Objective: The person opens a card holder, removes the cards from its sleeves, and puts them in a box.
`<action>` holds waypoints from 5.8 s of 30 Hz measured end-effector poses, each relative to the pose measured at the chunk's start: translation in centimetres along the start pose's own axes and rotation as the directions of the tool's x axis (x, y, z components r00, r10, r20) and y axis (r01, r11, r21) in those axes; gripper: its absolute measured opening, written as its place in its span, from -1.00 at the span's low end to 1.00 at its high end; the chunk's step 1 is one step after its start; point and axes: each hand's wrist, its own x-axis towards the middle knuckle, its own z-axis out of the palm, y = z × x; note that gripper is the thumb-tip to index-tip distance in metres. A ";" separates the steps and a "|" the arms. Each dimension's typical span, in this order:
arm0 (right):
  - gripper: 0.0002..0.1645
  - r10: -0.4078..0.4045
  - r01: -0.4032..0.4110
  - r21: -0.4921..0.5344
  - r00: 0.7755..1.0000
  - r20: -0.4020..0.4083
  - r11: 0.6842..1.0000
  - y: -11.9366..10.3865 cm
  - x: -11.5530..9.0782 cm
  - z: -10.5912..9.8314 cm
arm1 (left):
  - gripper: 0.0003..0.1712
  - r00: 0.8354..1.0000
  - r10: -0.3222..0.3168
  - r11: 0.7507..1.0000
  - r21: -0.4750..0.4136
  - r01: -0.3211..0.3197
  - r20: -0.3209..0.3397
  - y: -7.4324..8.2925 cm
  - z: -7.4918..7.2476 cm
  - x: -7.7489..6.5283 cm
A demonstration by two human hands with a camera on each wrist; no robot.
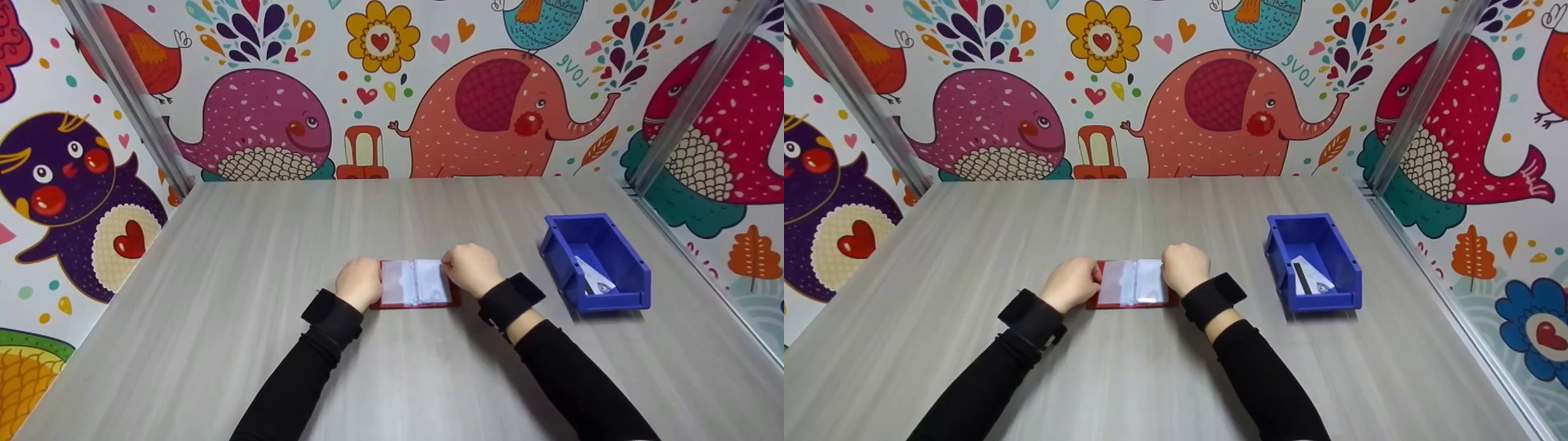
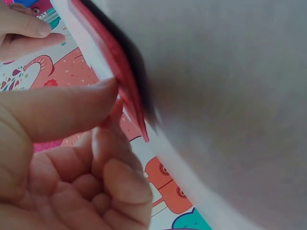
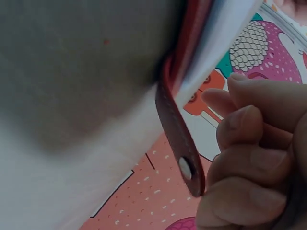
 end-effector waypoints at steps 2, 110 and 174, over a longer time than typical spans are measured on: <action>-0.87 0.007 -0.007 -0.015 1.000 0.012 1.000 0.0 0.2 0.2 | -0.79 1.000 -0.008 1.000 -0.008 0.008 0.007 0.0 0.0 0.0; -0.90 -0.124 0.124 0.002 0.991 0.046 0.992 -2.3 0.2 1.3 | -0.87 1.000 0.020 1.000 -0.021 -0.021 -0.006 0.1 0.2 -0.1; -0.90 -0.244 0.244 0.014 0.967 0.067 0.970 -3.8 0.3 2.1 | -0.84 0.996 0.078 0.997 0.029 -0.077 -0.040 1.1 0.3 0.4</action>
